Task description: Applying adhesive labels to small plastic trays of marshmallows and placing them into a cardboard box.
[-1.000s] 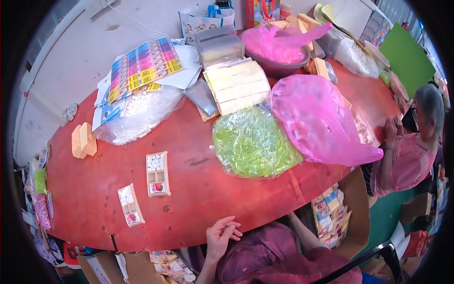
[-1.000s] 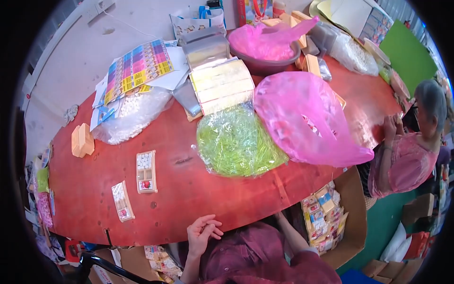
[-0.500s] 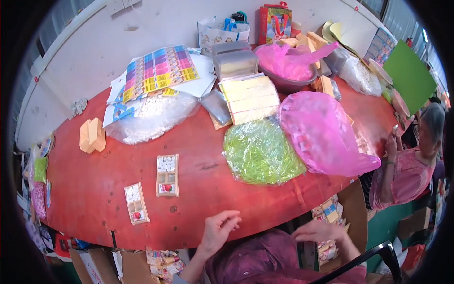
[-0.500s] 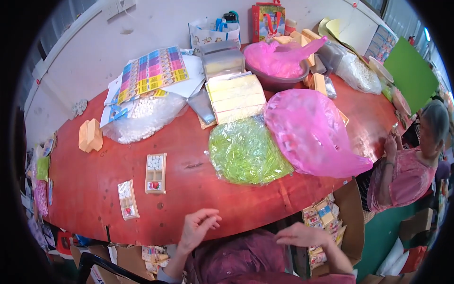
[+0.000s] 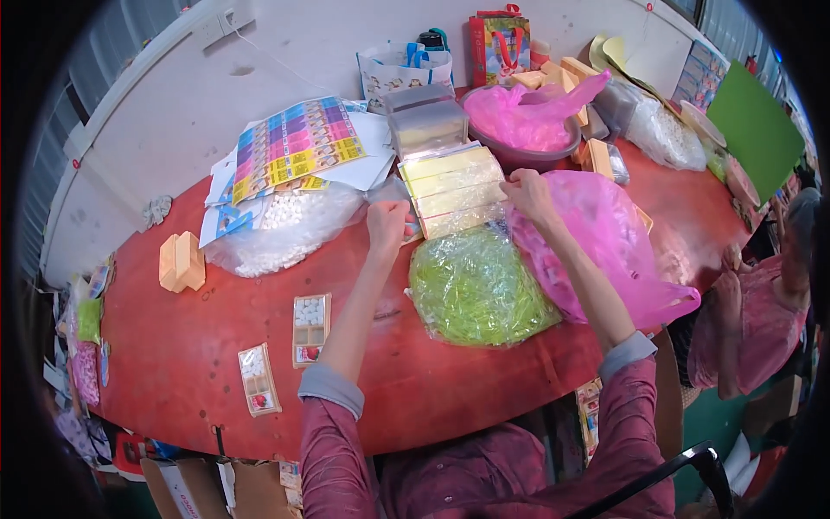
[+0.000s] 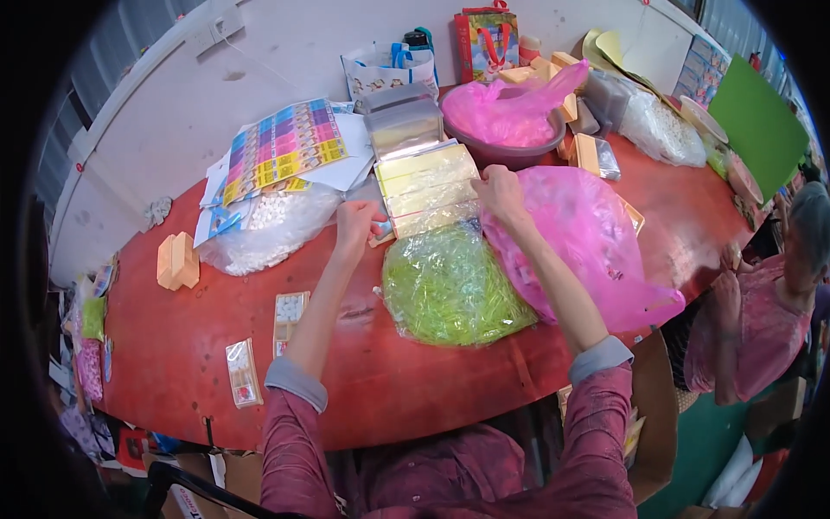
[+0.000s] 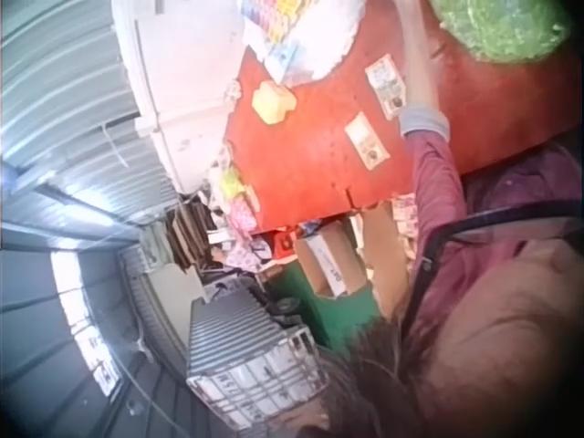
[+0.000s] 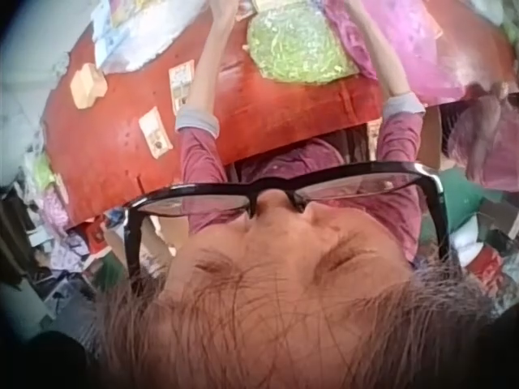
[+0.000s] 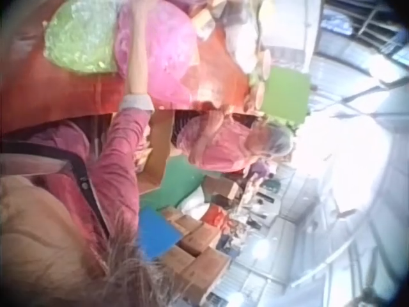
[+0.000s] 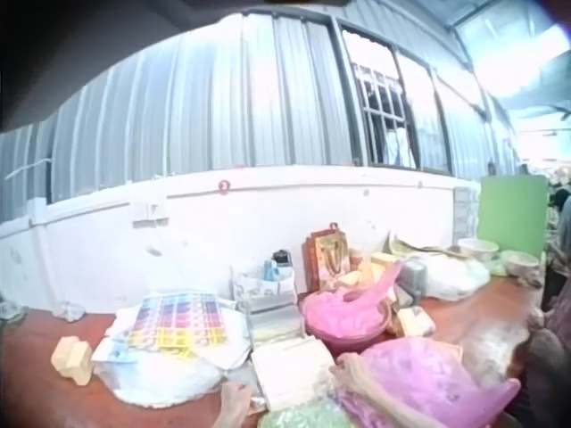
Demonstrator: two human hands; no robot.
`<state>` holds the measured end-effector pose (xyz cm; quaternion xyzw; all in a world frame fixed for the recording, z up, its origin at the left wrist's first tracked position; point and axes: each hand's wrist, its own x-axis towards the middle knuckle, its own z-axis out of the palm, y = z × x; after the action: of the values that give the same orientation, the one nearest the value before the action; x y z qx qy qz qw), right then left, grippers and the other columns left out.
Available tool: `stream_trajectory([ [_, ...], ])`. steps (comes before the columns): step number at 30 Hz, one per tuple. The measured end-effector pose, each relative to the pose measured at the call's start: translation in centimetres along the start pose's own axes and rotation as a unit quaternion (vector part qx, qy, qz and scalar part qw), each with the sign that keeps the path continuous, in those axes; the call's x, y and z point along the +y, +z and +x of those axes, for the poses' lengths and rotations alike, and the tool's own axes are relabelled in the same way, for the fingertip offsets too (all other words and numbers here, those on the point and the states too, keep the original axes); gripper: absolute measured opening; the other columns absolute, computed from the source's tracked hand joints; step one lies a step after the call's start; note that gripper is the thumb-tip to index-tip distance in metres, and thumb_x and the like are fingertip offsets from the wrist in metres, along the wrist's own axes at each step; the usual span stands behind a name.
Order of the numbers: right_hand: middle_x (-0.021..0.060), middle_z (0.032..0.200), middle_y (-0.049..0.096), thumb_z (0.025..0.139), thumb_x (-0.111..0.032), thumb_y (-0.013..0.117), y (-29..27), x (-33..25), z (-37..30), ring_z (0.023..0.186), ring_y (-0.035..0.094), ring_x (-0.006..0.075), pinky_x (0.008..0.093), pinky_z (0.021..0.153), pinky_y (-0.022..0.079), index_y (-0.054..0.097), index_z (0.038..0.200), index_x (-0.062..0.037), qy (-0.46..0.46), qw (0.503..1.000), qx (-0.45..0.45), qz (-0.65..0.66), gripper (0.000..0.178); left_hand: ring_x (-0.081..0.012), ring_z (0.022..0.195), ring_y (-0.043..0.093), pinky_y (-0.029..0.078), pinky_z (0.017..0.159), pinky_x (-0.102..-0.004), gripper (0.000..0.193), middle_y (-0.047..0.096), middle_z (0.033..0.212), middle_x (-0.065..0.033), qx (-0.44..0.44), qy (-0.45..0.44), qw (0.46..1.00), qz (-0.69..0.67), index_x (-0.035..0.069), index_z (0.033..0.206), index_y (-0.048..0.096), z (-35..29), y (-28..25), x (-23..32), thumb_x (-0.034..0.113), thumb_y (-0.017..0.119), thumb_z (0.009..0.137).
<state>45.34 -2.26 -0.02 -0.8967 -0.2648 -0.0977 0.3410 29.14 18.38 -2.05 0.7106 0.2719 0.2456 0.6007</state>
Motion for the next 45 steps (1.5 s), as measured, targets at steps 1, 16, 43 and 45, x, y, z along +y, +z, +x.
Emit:
stream_trajectory([
  [1, 0.0188, 0.074, 0.062, 0.071, -0.017, 0.066, 0.1, -0.6, -0.5, 0.074, 0.062, 0.0313, 0.0412, 0.066, 0.047, 0.063, 0.090, 0.0017, 0.024, 0.999, -0.033, 0.020, 0.027, -0.0123, 0.040, 0.052, 0.037, 0.035, -0.0242, 0.022, 0.057, 0.058, -0.0073, -0.011, -0.019, 1.000, -0.003, -0.007, 0.074, 0.062, 0.2, 0.2, 0.0, 0.012, 0.053, 0.081],
  [16, 0.0063, 0.074, 0.052, 0.061, 0.008, 0.060, -4.5, -1.9, -11.9, 0.075, 0.051, 0.0252, 0.0327, 0.066, 0.043, 0.060, 0.088, -0.0017, -0.331, 0.937, 0.018, 0.108, 0.029, -0.0066, 0.044, 0.045, 0.035, 0.039, -0.0214, 0.014, 0.056, 0.059, -0.0016, -0.056, 0.000, 0.993, -0.104, 0.000, 0.076, 0.061, 0.4, 2.0, -0.7, 0.013, 0.061, 0.080],
  [43, 0.0035, 0.091, 0.061, 0.096, -0.031, 0.038, -4.4, -9.2, -10.8, 0.082, 0.055, 0.0101, 0.0253, 0.073, 0.044, 0.057, 0.107, 0.0010, -0.017, 0.890, -0.103, 0.444, 0.039, -0.0048, 0.068, 0.052, 0.041, 0.064, -0.0176, 0.004, 0.060, 0.076, -0.0007, 0.052, 0.119, 0.970, -0.207, 0.002, 0.087, 0.058, -18.3, -8.1, 4.4, 0.005, 0.057, 0.086],
  [45, 0.0031, 0.091, 0.062, 0.096, -0.031, 0.038, -4.5, -7.8, -12.7, 0.082, 0.056, 0.0093, 0.0239, 0.073, 0.044, 0.057, 0.107, 0.0010, 0.042, 0.875, -0.109, 0.470, 0.039, -0.0053, 0.072, 0.053, 0.042, 0.067, -0.0186, 0.005, 0.061, 0.081, -0.0016, 0.052, 0.124, 0.970, -0.202, 0.001, 0.088, 0.058, -19.1, -7.6, 2.9, 0.004, 0.057, 0.085],
])
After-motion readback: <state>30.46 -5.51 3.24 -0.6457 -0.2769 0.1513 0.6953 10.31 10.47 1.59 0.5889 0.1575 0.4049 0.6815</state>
